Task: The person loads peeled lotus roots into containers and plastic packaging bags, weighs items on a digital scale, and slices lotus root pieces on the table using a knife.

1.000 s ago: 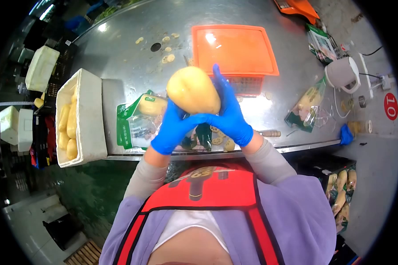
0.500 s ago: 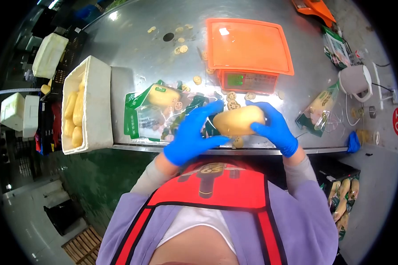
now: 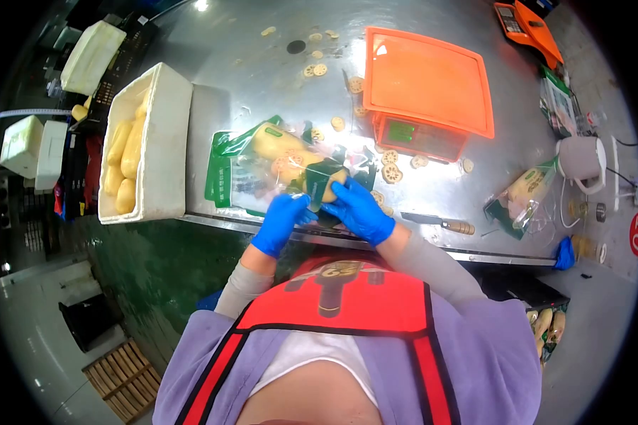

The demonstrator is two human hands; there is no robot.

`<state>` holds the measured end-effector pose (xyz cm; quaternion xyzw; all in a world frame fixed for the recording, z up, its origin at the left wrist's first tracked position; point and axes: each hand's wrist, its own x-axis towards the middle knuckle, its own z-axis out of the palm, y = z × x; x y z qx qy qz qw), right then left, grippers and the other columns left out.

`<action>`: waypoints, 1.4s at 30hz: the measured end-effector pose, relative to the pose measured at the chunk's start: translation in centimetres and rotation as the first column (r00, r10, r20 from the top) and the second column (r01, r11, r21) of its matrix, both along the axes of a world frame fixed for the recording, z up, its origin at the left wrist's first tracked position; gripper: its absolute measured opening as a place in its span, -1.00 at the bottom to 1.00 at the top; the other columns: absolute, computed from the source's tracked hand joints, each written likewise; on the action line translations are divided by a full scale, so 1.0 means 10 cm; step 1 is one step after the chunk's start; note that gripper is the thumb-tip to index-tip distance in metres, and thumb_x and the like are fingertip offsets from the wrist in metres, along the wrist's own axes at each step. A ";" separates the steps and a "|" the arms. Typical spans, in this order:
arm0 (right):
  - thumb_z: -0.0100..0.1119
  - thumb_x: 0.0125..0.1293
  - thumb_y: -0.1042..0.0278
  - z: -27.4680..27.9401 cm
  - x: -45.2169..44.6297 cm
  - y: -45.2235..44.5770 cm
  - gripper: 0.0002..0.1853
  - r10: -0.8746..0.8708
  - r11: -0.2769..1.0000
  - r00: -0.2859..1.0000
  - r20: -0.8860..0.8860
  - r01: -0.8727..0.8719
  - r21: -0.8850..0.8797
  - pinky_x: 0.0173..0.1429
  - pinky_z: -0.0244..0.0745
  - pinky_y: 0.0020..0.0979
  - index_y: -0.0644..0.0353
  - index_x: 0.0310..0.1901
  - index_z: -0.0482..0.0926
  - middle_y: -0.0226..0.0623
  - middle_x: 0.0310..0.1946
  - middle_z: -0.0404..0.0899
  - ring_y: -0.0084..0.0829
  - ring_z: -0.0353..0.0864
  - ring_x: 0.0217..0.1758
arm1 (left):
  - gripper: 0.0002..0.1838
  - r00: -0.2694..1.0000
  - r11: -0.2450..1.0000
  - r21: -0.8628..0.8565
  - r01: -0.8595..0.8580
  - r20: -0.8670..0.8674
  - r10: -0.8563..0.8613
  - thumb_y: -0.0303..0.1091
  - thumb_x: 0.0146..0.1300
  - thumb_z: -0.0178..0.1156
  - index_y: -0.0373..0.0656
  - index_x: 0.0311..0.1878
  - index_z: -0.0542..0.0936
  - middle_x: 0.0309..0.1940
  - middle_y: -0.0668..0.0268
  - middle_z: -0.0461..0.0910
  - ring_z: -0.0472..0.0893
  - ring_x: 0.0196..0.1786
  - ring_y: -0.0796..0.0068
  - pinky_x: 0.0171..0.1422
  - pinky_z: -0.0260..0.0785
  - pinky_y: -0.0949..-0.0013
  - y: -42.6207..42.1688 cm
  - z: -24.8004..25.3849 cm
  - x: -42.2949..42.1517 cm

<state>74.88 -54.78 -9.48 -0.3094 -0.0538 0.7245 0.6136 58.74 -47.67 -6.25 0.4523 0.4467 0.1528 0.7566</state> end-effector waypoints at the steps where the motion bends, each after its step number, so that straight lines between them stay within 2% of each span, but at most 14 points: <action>1: -0.02 0.31 0.36 -0.07 -0.08 0.07 -0.62 -0.025 0.997 0.998 0.064 0.021 0.071 0.08 0.42 -0.40 0.21 0.14 0.30 -0.29 0.01 0.43 -0.40 0.44 0.08 | -0.70 1.000 1.000 -0.003 -0.010 -0.001 0.010 -0.20 0.24 0.07 -0.28 -0.39 0.58 -0.55 0.28 0.59 0.53 -0.53 0.58 -0.38 0.35 0.56 0.01 -0.03 -0.02; 4: -0.01 0.26 0.42 -0.30 -0.18 0.26 -0.70 0.100 0.972 0.975 0.200 -0.139 0.190 -0.01 0.42 -0.42 0.24 0.03 0.40 -0.30 -0.10 0.51 -0.41 0.48 -0.01 | -0.67 0.988 0.989 0.014 0.145 -0.046 -0.144 -0.20 0.22 0.03 -0.25 -0.49 0.61 -0.60 0.29 0.59 0.53 -0.55 0.59 -0.42 0.33 0.56 0.06 -0.15 -0.10; 6: -0.01 0.20 0.44 -0.54 -0.22 0.37 -0.75 0.009 0.934 0.295 0.956 -0.345 0.097 -0.08 0.41 -0.42 0.22 -0.08 0.48 -0.27 -0.19 0.55 -0.39 0.52 -0.13 | -0.67 0.982 0.983 -0.012 0.182 -0.054 -0.183 -0.21 0.21 0.03 -0.25 -0.49 0.61 -0.60 0.28 0.59 0.53 -0.55 0.58 -0.41 0.34 0.55 0.08 -0.25 -0.15; 7: -0.01 0.20 0.44 -0.67 -0.23 0.43 -0.75 0.013 0.931 0.295 0.955 -0.353 0.096 -0.08 0.41 -0.42 0.22 -0.08 0.48 -0.27 -0.19 0.55 -0.39 0.52 -0.13 | -0.68 0.971 0.973 -0.035 0.230 -0.059 -0.232 -0.21 0.21 0.04 -0.24 -0.49 0.60 -0.60 0.28 0.59 0.53 -0.55 0.58 -0.41 0.34 0.54 0.08 -0.28 -0.17; 9: 0.00 0.15 0.40 -0.83 -0.27 0.55 -0.75 -0.349 0.830 -0.471 0.810 -0.556 0.035 -0.11 0.41 -0.40 0.18 -0.11 0.50 -0.20 -0.21 0.54 -0.35 0.53 -0.19 | -0.70 0.978 0.978 -0.068 0.199 -0.042 -0.202 -0.23 0.21 0.04 -0.25 -0.48 0.59 -0.60 0.28 0.59 0.54 -0.55 0.57 -0.40 0.34 0.54 0.05 -0.28 -0.18; 11: 0.03 0.11 0.33 -0.86 -0.29 0.60 -0.78 -0.579 0.794 -0.392 0.715 -0.469 0.386 -0.22 0.42 -0.37 0.15 -0.21 0.54 -0.19 -0.30 0.56 -0.32 0.55 -0.28 | -0.72 0.977 0.977 -0.090 0.195 -0.067 -0.202 -0.23 0.22 0.04 -0.25 -0.42 0.59 -0.57 0.27 0.60 0.55 -0.52 0.57 -0.38 0.35 0.54 0.06 -0.32 -0.20; 13: 0.08 0.06 0.28 -0.54 -0.26 0.63 -0.80 -0.223 0.707 -0.593 0.774 -0.645 -0.291 -0.25 0.44 -0.34 0.13 -0.30 0.59 -0.21 -0.36 0.58 -0.30 0.56 -0.31 | -0.74 0.966 0.966 -0.095 0.238 -0.078 -0.246 -0.24 0.22 0.04 -0.25 -0.39 0.57 -0.55 0.28 0.60 0.55 -0.51 0.56 -0.38 0.35 0.56 0.11 -0.39 -0.22; 14: 0.10 0.00 0.27 -0.83 -0.28 0.64 -0.83 -0.364 0.741 -0.614 0.700 -0.646 -0.181 -0.23 0.47 -0.32 0.09 -0.39 0.63 -0.24 -0.39 0.60 -0.31 0.58 -0.32 | -0.76 0.953 0.955 -0.094 0.282 -0.090 -0.290 -0.25 0.22 0.05 -0.24 -0.35 0.55 -0.54 0.28 0.59 0.56 -0.49 0.56 -0.38 0.35 0.58 0.14 -0.42 -0.24; 17: 0.09 0.00 0.27 -0.54 -0.24 0.75 -0.80 -0.307 0.539 -0.577 0.757 -0.761 -0.362 -0.16 0.47 -0.32 0.09 -0.35 0.63 -0.22 -0.32 0.59 -0.31 0.58 -0.25 | -0.77 0.970 0.963 -0.141 0.229 -0.056 -0.238 -0.25 0.21 0.06 -0.25 -0.34 0.55 -0.53 0.28 0.59 0.56 -0.49 0.56 -0.38 0.36 0.58 0.12 -0.50 -0.26; 22: 0.08 0.02 0.21 -0.31 -0.29 0.82 -0.72 -0.561 0.708 -0.465 0.684 -0.698 0.107 -0.08 0.44 -0.31 0.11 -0.23 0.59 -0.20 -0.19 0.56 -0.28 0.54 -0.14 | -0.77 0.984 0.975 -0.144 0.170 -0.023 -0.175 -0.27 0.23 0.06 -0.27 -0.31 0.56 -0.51 0.28 0.60 0.57 -0.48 0.56 -0.36 0.38 0.55 0.03 -0.51 -0.22; 24: 0.08 0.06 0.12 -0.11 -0.40 0.86 -0.70 -0.068 0.842 -0.376 0.924 -0.518 -0.149 -0.12 0.43 -0.27 0.12 -0.24 0.58 -0.16 -0.25 0.56 -0.23 0.55 -0.20 | -0.78 0.983 0.975 -0.138 0.173 -0.036 -0.179 -0.30 0.24 0.06 -0.29 -0.30 0.56 -0.50 0.28 0.61 0.58 -0.47 0.55 -0.33 0.40 0.52 0.03 -0.52 -0.24; 29: 0.04 0.16 -0.01 -0.95 -0.55 0.91 -0.61 -0.028 0.861 0.045 0.999 -0.506 0.047 -0.21 0.42 -0.22 0.14 -0.16 0.53 -0.04 -0.36 0.55 -0.13 0.53 -0.31 | -0.78 0.969 0.997 -0.074 0.035 -0.242 -0.052 -0.27 0.21 0.09 -0.25 -0.33 0.57 -0.43 0.26 0.58 0.57 -0.42 0.50 -0.31 0.41 0.47 0.28 -0.30 -0.70; 34: 0.00 0.22 0.02 -0.57 -0.50 0.93 -0.62 -0.183 0.842 -0.013 0.983 -0.519 0.150 -0.32 0.44 -0.29 0.12 -0.10 0.51 -0.13 -0.37 0.57 -0.22 0.55 -0.33 | -0.64 0.673 0.516 0.791 -0.330 -0.187 0.716 -0.23 0.18 0.18 -0.30 -0.06 0.51 -0.30 0.15 0.55 0.52 -0.30 0.43 -0.13 0.39 0.38 0.74 -0.75 -1.21; 42: -0.09 0.33 0.22 -0.57 -0.66 1.02 -0.63 0.204 0.852 0.572 0.794 -0.503 0.144 -0.54 0.37 -0.50 0.04 0.15 0.33 -0.36 -0.38 0.57 -0.45 0.52 -0.50 | -0.67 0.819 0.839 0.417 -0.349 -0.299 0.490 -0.16 0.22 0.15 -0.32 -0.27 0.56 -0.44 0.27 0.55 0.45 -0.40 0.56 -0.29 0.34 0.44 1.14 -0.98 -1.21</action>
